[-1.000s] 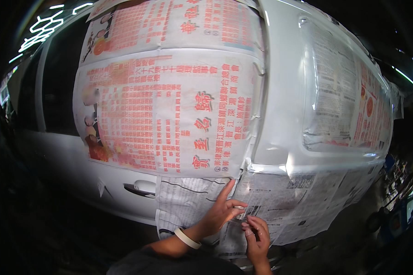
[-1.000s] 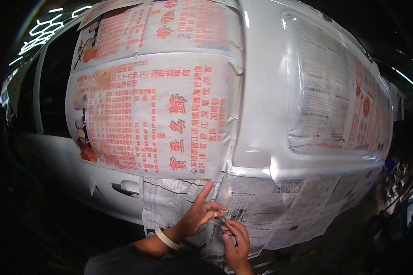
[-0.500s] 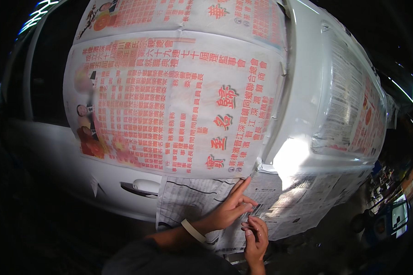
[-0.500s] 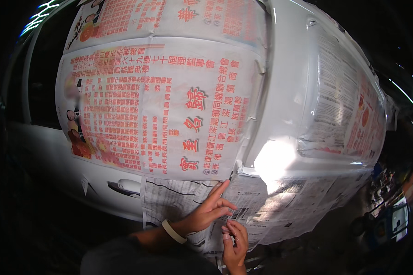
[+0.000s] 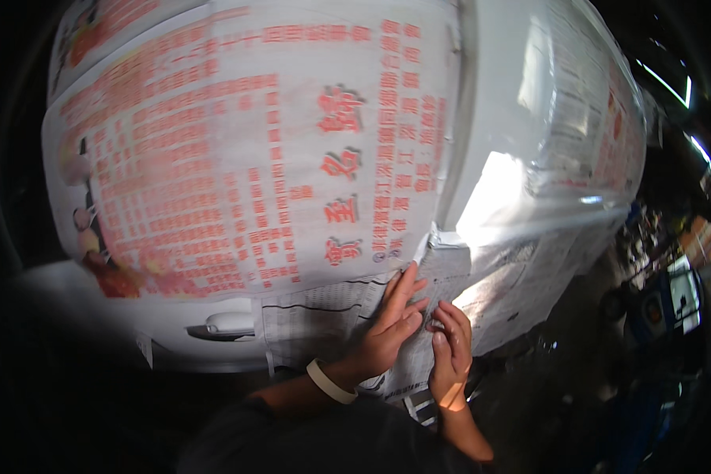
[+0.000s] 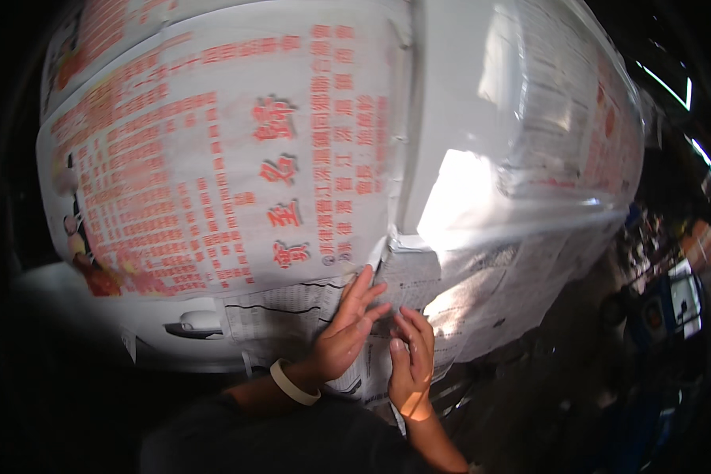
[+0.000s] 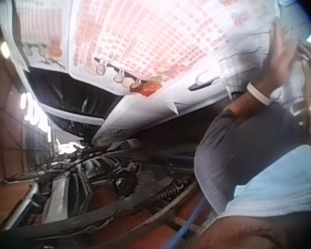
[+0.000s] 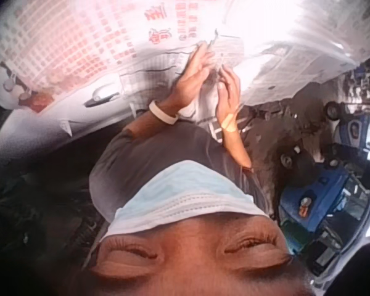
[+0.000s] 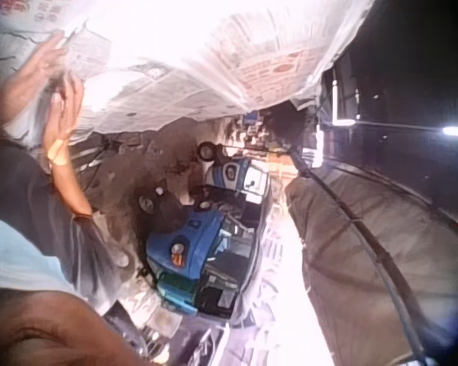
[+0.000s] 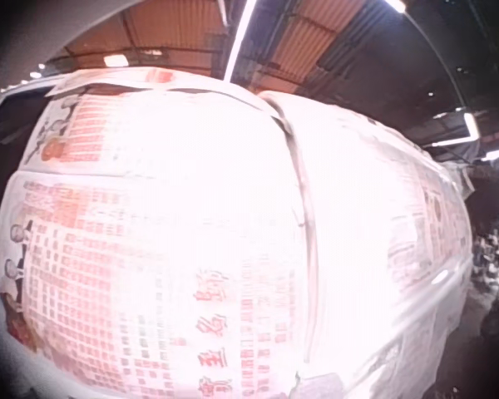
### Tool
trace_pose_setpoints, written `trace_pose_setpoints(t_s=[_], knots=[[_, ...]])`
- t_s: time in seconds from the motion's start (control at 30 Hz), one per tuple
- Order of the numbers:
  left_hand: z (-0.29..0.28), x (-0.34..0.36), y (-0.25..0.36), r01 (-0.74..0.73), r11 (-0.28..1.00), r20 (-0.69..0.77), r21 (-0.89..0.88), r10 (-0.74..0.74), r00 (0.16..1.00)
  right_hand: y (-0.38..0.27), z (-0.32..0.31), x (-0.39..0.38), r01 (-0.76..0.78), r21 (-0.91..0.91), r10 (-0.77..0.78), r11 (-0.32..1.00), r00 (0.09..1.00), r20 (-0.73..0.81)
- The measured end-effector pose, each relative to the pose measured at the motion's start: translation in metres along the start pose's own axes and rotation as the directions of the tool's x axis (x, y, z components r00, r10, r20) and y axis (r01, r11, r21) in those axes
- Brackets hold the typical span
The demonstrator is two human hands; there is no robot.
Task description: The person uses a spray gun to apply white paint to a car door that has been masked with newspapers and tape, then applies additional tape and peels back a section of the paper.
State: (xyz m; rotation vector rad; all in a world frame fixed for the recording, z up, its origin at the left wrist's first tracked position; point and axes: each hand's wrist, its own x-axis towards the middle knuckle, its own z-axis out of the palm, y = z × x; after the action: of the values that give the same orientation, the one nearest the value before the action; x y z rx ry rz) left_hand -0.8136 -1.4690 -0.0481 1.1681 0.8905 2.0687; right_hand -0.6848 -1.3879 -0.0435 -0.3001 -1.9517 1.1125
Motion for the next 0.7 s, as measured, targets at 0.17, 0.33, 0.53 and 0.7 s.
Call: trace_pose_setpoints(t_s=[0.17, 0.33, 0.53, 0.7], knots=[[0.001, -0.008, 0.001, -0.033, 0.990, 0.017, -0.140, 0.036, 0.999, -0.006, 0.013, 0.017, -0.158, 0.355, 0.131, 0.921, 0.986, 0.099], [0.006, -0.007, 0.008, -0.036, 0.965, -0.010, -0.261, 0.034, 0.999, 0.000, 0.022, 0.034, -0.243, 0.586, 0.182, 0.773, 0.970, 0.162], [0.006, -0.007, 0.015, -0.093, 0.946, -0.010, -0.311, 0.094, 0.995, -0.004, 0.037, 0.043, -0.341, 0.782, 0.285, 0.521, 0.933, 0.217], [0.007, -0.005, 0.023, -0.076, 0.933, -0.001, -0.352, 0.081, 0.997, -0.011, 0.040, 0.049, -0.393, 0.785, 0.370, 0.478, 0.901, 0.226]])
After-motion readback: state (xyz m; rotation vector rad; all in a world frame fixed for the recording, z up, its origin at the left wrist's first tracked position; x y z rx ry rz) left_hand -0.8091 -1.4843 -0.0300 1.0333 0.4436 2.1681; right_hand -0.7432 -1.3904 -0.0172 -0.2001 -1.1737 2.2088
